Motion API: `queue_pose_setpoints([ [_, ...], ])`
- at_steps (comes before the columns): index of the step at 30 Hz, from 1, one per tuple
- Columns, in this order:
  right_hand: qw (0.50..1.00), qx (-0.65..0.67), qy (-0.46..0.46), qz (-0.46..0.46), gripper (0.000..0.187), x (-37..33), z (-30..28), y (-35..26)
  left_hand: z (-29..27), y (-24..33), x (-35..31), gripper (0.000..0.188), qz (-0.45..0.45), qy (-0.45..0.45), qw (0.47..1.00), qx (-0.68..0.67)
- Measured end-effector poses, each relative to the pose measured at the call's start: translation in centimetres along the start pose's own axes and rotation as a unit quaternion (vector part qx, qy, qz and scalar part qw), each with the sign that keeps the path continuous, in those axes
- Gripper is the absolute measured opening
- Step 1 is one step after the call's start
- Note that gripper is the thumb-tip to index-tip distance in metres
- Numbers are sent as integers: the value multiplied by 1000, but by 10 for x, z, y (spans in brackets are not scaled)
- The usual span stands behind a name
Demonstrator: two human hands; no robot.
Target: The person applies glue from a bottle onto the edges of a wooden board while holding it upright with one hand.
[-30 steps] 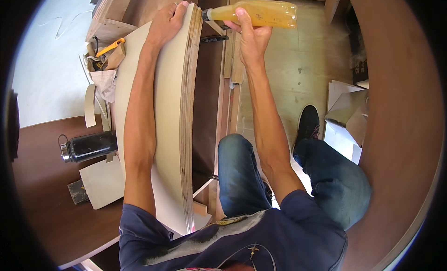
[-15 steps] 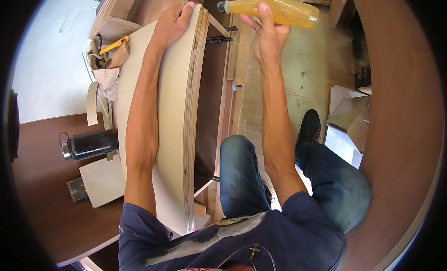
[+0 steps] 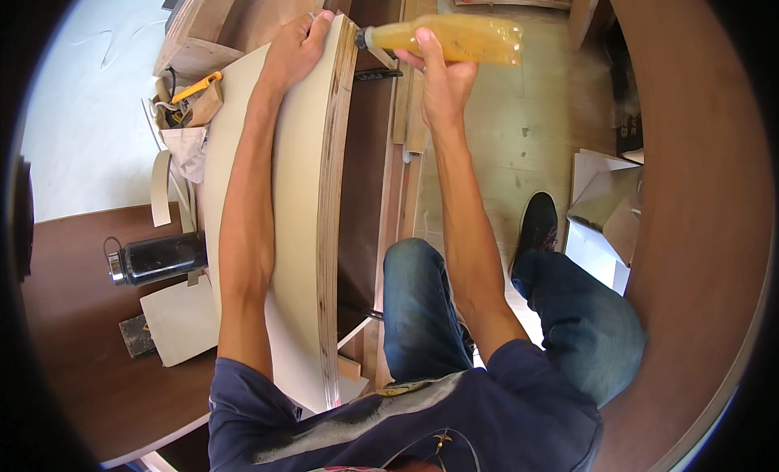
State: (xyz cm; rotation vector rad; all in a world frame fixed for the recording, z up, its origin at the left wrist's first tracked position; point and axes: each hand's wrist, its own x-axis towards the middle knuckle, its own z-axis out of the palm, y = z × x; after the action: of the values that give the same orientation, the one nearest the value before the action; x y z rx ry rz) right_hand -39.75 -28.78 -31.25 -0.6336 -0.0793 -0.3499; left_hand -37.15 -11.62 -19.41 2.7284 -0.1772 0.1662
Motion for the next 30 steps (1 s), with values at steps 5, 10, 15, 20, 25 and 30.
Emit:
queue_pose_setpoints([
  [5, 1000, -23, 12, -10, 16, 11, -7, 4, 0, 7, -2, 47, 5, 5, 1000, -7],
  [10, 999, 40, -14, 9, 18, 11, 1, -16, -2, 5, -2, 47, 23, 23, 999, 4],
  [15, 999, 25, -19, -11, 19, 18, 20, -5, 0, 5, -1, 49, 24, 35, 999, 0],
  [20, 999, 25, -23, -5, 18, 8, 23, -16, -2, 4, 1, 48, 1, 11, 1000, 4],
  [25, 999, 4, -16, -28, 17, 6, 24, -16, 1, 7, -1, 47, 7, 18, 1000, -3],
  [30, 1000, 8, -17, -4, 16, -2, 28, -27, 3, -5, 3, 47, 15, 16, 1000, -21],
])
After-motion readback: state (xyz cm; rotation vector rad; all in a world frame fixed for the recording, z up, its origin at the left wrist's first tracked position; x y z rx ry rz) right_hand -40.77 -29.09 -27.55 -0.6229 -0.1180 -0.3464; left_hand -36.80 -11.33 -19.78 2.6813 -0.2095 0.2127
